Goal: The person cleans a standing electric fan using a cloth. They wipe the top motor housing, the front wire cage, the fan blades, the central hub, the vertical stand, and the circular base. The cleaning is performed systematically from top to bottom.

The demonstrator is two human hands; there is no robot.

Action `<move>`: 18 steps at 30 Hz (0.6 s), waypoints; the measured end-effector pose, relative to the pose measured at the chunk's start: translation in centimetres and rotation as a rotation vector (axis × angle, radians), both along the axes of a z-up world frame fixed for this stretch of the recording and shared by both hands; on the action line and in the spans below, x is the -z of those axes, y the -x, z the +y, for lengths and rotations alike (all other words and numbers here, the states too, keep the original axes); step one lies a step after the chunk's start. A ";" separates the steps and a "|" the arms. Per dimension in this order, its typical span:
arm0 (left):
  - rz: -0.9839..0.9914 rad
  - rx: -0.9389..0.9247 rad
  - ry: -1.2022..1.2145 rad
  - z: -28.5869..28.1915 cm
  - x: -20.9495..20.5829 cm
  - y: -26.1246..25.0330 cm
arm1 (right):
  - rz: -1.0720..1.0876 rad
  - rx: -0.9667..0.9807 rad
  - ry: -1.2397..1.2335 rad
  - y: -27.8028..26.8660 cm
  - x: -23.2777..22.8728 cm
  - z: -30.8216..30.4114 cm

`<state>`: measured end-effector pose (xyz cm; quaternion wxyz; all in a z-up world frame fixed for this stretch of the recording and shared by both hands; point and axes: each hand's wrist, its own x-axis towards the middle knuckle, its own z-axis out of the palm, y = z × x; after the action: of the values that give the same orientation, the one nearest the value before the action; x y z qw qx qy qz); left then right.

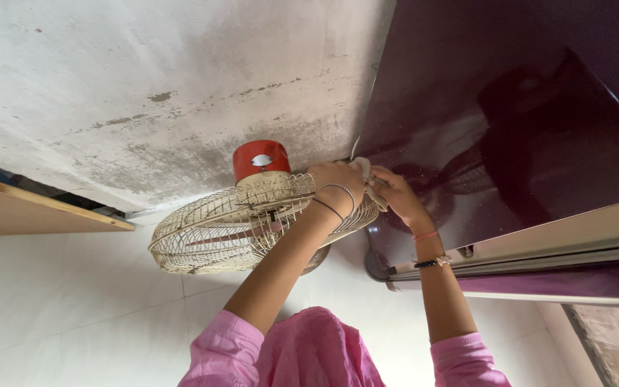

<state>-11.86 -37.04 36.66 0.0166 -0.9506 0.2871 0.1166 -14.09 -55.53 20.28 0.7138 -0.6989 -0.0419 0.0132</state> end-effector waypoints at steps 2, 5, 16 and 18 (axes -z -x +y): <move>0.080 -0.067 0.026 -0.7 -0.3 -0.8 | 0.141 -0.068 -0.121 -1.1 0.9 -1.0; 0.211 -0.105 -0.095 -1.5 0.3 -2.2 | 0.207 0.023 -0.039 -3.6 1.8 -0.4; -0.002 -0.106 0.127 -0.8 6.8 -6.2 | -0.002 -0.106 0.258 -9.2 2.1 2.0; -0.094 -0.013 0.181 -0.1 5.5 -4.9 | -0.019 -0.041 0.142 -6.9 -0.6 1.9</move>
<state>-6.92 -37.14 31.14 -0.0567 -0.9546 0.2889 0.0456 -7.23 -53.62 20.87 0.6615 -0.7470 -0.0619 0.0242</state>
